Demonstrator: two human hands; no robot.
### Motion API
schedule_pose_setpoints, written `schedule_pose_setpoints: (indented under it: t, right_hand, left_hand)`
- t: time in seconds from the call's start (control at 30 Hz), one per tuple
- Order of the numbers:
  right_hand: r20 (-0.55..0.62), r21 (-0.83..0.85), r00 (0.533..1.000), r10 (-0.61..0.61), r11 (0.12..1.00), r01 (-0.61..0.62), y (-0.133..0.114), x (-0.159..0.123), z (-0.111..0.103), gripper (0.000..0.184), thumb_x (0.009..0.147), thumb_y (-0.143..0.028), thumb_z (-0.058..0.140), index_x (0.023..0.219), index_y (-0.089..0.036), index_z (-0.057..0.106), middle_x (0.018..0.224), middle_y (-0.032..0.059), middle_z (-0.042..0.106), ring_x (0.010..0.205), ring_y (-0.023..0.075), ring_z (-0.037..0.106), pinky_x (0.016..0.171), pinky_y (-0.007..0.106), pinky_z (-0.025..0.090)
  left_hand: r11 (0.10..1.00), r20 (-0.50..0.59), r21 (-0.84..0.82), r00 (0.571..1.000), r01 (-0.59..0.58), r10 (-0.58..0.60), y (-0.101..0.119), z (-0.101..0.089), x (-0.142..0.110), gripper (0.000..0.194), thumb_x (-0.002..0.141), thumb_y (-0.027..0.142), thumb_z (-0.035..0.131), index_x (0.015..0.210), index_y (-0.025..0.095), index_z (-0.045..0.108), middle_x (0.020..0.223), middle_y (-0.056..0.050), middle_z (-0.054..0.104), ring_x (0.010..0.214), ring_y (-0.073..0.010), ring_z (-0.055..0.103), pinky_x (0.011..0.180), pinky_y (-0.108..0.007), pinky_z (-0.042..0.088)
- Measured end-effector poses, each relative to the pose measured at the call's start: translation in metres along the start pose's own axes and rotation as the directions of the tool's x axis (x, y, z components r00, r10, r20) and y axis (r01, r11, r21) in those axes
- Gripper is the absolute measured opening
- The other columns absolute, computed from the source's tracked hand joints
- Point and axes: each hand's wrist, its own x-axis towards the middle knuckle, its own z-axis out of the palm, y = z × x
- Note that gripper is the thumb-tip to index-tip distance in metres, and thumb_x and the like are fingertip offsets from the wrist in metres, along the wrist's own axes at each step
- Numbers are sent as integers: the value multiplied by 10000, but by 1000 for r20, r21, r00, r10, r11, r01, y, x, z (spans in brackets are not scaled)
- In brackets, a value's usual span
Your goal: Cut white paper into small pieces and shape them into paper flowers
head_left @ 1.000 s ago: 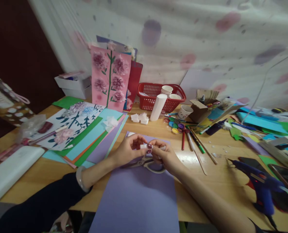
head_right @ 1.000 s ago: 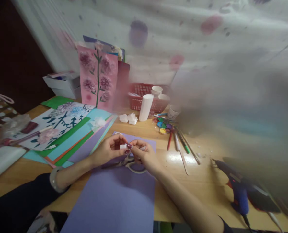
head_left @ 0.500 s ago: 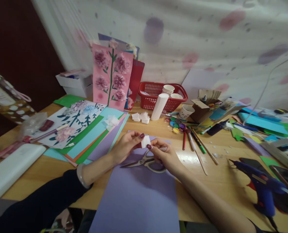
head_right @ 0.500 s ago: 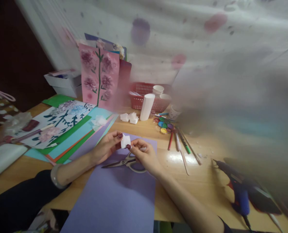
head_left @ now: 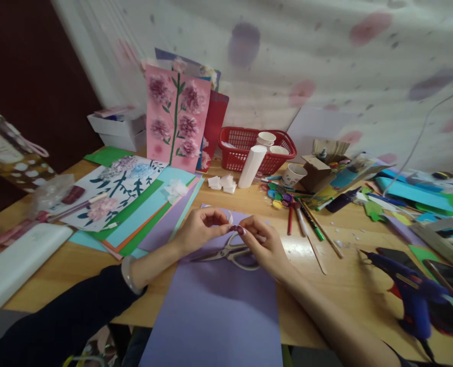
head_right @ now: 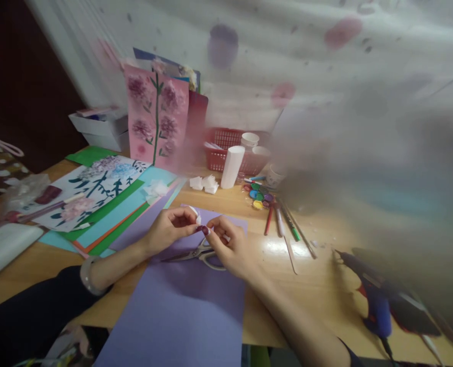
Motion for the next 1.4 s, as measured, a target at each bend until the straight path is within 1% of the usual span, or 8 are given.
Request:
schedule_pose_setpoints:
  t: [0.23, 0.47, 0.67, 0.87, 1.03, 1.1, 1.27, 1.4]
  right_hand:
    - [97, -109, 991, -87, 989, 97, 1, 1, -3, 264, 915, -374, 414, 794, -190, 559, 650, -10, 527, 590, 119, 460, 552, 229, 334]
    - [180, -171, 979, -93, 977, 124, -4, 1, -6, 283, 913, -371, 410, 765, -178, 554, 627, -9, 524, 576, 114, 454, 544, 226, 337]
    - [213, -160, 973, -85, 980, 120, -3, 2, -6, 231, 891, -306, 438, 727, -171, 531, 579, -30, 487, 529, 93, 420, 507, 209, 313]
    - [207, -178, 973, -104, 974, 142, 0, 3, -5, 146, 847, -219, 453, 738, -165, 534, 581, -32, 495, 521, 91, 418, 493, 199, 316]
    - [234, -166, 966, -107, 975, 148, -1, 2, -5, 151, 852, -197, 435, 781, -157, 562, 625, -12, 551, 553, 100, 461, 522, 203, 343]
    - [238, -167, 966, -100, 976, 142, -2, 2, -5, 162, 855, -202, 429, 794, -153, 571, 652, 2, 575, 576, 108, 485, 543, 211, 356]
    - [243, -160, 966, -91, 978, 132, -1, 2, -6, 204, 879, -244, 420, 815, -150, 589, 691, 18, 603, 623, 123, 520, 579, 223, 373]
    - [237, -170, 968, -79, 978, 121, 0, 3, -5, 235, 891, -299, 433, 786, -156, 585, 652, 1, 578, 588, 111, 490, 560, 217, 359]
  left_hand:
    - [998, 148, -49, 989, 34, -27, 3, 2, -1, 161, 661, 238, 715, 644, 149, 582, 675, 4, 573, 653, -104, 530, 636, -240, 447]
    - [998, 229, -13, 971, 69, -64, 3, 0, -1, 168, 649, 241, 719, 637, 150, 578, 667, 15, 568, 637, -100, 527, 639, -245, 432]
    - [997, 255, 62, 966, 38, -52, 3, 0, -2, 178, 657, 235, 711, 615, 148, 562, 643, 18, 540, 626, -96, 507, 640, -245, 421]
    - [994, 281, -16, 955, 105, -97, 3, 2, -3, 252, 649, 293, 718, 719, 143, 529, 681, 18, 534, 640, -98, 513, 627, -240, 414]
    - [997, 309, 29, 948, 72, -78, 5, -2, -4, 213, 806, 340, 504, 742, 142, 552, 688, -3, 556, 683, -125, 517, 692, -268, 414]
    - [998, 313, 33, 948, 58, -65, 6, -3, -3, 210, 818, 310, 454, 733, 146, 554, 692, -9, 568, 703, -137, 526, 731, -282, 417]
    - [997, 313, 51, 947, 55, -68, 10, -3, -4, 131, 773, 250, 480, 719, 145, 538, 692, -7, 550, 701, -139, 517, 708, -277, 414]
    - [996, 307, 70, 949, 52, -71, 9, -2, -5, 106, 769, 241, 476, 731, 151, 519, 688, 7, 530, 680, -126, 501, 672, -259, 396]
